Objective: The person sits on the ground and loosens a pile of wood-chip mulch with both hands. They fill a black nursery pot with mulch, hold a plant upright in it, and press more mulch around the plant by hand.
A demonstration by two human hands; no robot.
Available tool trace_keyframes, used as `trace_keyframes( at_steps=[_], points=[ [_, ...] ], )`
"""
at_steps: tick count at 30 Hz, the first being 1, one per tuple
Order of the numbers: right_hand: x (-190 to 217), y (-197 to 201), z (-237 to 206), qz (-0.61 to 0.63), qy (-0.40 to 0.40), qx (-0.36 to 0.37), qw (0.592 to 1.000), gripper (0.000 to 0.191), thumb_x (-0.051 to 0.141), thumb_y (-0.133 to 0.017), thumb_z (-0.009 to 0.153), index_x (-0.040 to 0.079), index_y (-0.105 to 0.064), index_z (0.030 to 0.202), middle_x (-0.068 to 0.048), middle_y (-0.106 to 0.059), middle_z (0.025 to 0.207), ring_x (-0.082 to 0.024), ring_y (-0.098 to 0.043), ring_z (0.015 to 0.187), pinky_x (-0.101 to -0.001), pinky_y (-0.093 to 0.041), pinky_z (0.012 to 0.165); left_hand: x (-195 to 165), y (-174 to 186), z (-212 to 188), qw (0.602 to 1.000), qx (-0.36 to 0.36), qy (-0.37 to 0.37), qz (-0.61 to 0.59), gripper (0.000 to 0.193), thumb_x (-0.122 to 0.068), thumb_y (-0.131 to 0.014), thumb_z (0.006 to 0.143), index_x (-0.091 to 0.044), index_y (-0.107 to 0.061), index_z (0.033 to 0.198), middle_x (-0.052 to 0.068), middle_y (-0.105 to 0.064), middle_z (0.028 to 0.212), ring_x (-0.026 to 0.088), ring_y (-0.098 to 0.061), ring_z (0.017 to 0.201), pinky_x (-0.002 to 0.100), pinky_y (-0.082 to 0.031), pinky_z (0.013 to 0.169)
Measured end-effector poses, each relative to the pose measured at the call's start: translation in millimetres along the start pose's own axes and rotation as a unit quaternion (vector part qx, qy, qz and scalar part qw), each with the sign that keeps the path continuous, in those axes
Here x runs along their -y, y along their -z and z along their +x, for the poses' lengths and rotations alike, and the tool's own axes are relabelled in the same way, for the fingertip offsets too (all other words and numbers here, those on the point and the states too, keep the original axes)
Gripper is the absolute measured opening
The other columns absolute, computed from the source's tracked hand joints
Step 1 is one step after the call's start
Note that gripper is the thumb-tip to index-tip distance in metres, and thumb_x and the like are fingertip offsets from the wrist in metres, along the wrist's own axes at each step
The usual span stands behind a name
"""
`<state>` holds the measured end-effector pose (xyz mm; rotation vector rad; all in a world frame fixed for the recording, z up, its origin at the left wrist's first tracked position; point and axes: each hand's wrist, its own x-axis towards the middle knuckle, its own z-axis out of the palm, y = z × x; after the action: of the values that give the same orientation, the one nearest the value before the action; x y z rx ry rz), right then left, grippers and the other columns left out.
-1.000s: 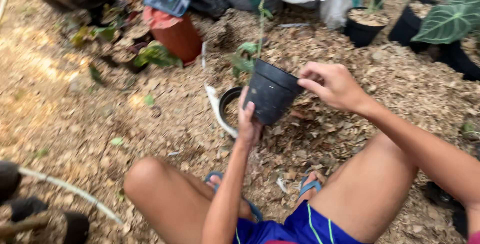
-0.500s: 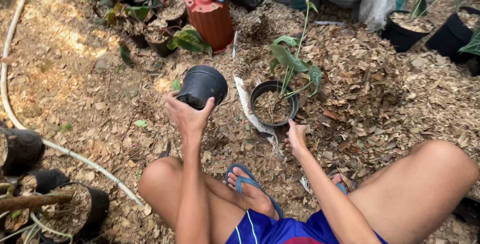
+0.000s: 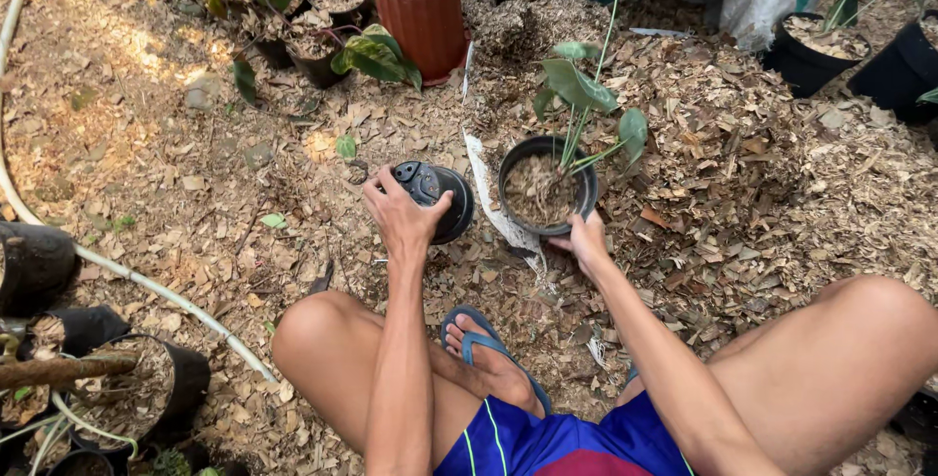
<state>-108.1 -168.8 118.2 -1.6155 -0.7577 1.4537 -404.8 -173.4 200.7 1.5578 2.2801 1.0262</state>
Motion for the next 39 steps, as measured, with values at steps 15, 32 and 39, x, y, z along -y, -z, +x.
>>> trace_keyframes(
  at_steps=[15,32,39],
  points=[
    [202,81,-57,-0.133,0.08,0.026,0.988,0.017,0.003,-0.037,0.102,-0.003,-0.04,0.118,-0.014,-0.059,0.096,-0.029,-0.072,0.092,-0.0379,-0.062,0.083,-22,-78,-17,0.987,0.145,-0.011,0.072,0.105,-0.043,-0.098,0.056,-0.004,-0.047,0.139,0.026,-0.045,0.129,0.04,-0.048,0.116,0.051,-0.055,0.082],
    [177,161,-55,-0.086,0.094,-0.004,0.992,0.012,0.004,-0.042,0.101,0.003,-0.047,0.112,-0.008,-0.061,0.095,-0.025,-0.07,0.084,-0.0433,-0.061,0.077,-87,-172,-37,0.964,0.151,-0.151,0.156,0.101,-0.055,-0.093,0.058,-0.01,-0.047,0.136,0.02,-0.046,0.127,0.039,-0.046,0.118,0.056,-0.048,0.083],
    [173,178,-47,-0.064,0.099,0.001,0.993,0.01,0.003,-0.045,0.1,0.002,-0.049,0.11,-0.008,-0.06,0.097,-0.022,-0.069,0.085,-0.0425,-0.064,0.078,-95,-198,-28,0.978,0.153,-0.109,0.096,0.097,-0.053,-0.092,0.061,-0.014,-0.047,0.138,0.024,-0.04,0.136,0.042,-0.039,0.125,0.063,-0.045,0.086]
  ],
)
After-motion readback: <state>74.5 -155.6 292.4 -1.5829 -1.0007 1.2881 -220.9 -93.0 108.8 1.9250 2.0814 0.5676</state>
